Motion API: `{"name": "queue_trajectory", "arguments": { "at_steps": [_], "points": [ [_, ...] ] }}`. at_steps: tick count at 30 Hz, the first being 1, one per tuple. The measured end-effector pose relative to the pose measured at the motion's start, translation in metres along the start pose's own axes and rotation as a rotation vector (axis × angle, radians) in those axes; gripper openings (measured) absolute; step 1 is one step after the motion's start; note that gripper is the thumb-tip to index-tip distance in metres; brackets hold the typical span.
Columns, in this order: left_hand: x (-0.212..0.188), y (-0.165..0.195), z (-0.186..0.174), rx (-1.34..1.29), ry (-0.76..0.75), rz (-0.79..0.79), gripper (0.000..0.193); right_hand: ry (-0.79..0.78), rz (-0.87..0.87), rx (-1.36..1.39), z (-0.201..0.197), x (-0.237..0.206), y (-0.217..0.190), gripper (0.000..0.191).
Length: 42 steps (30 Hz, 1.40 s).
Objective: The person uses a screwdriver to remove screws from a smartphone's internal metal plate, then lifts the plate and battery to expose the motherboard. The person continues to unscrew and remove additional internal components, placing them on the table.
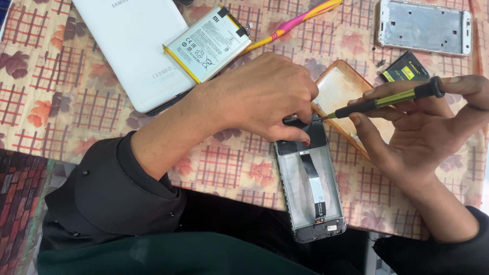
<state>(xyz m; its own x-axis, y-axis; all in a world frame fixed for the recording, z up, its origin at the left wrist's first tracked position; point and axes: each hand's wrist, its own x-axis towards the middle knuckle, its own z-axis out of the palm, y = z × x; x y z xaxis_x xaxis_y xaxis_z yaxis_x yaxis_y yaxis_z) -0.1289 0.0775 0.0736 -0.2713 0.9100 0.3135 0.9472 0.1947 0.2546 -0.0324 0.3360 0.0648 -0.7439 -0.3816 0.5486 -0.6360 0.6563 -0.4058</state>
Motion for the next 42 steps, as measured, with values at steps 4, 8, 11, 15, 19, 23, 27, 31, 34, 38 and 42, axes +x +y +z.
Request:
{"name": "queue_trajectory", "arguments": {
  "at_steps": [4, 8, 11, 15, 19, 23, 27, 31, 34, 38, 42],
  "points": [
    [-0.0005, 0.0014, -0.0011, -0.019, -0.032, -0.032, 0.031, 0.000, -0.002, 0.037, -0.0020, -0.0027, 0.0027, 0.093],
    [-0.0012, 0.0014, -0.0029, -0.017, -0.034, -0.023, 0.030, 0.018, -0.001, 0.046, -0.0016, -0.0039, 0.0033, 0.094],
    [0.0003, 0.0022, -0.0024, -0.005, -0.085, -0.064, 0.032, 0.002, 0.000, 0.015, -0.0018, -0.0023, 0.0030, 0.094],
    [-0.0008, 0.0021, -0.0023, -0.015, -0.083, -0.058, 0.031, 0.000, -0.020, 0.036, -0.0029, 0.0004, 0.0019, 0.093],
    [-0.0009, 0.0005, -0.0025, -0.014, -0.069, -0.042, 0.031, 0.013, -0.013, 0.045, -0.0011, 0.0011, 0.0006, 0.093],
    [-0.0007, 0.0000, -0.0019, -0.026, -0.064, -0.042, 0.032, 0.005, -0.004, 0.013, -0.0002, 0.0005, 0.0005, 0.091],
    [0.0006, -0.0001, -0.0013, -0.022, -0.079, -0.048, 0.033, 0.030, -0.019, 0.069, -0.0005, 0.0001, 0.0010, 0.087],
    [0.0002, 0.0011, -0.0008, -0.012, -0.078, -0.041, 0.033, 0.016, -0.008, 0.053, -0.0006, -0.0002, 0.0012, 0.084],
    [-0.0006, 0.0008, -0.0013, -0.008, -0.055, -0.019, 0.032, 0.000, 0.010, 0.018, 0.0003, 0.0000, 0.0015, 0.083],
    [-0.0002, 0.0010, -0.0012, -0.014, -0.060, -0.025, 0.033, 0.013, 0.001, 0.033, 0.0007, 0.0007, 0.0013, 0.082],
    [0.0007, 0.0014, -0.0005, -0.016, -0.070, -0.034, 0.033, 0.017, 0.000, 0.035, 0.0000, 0.0004, 0.0001, 0.082]
  ]
}}
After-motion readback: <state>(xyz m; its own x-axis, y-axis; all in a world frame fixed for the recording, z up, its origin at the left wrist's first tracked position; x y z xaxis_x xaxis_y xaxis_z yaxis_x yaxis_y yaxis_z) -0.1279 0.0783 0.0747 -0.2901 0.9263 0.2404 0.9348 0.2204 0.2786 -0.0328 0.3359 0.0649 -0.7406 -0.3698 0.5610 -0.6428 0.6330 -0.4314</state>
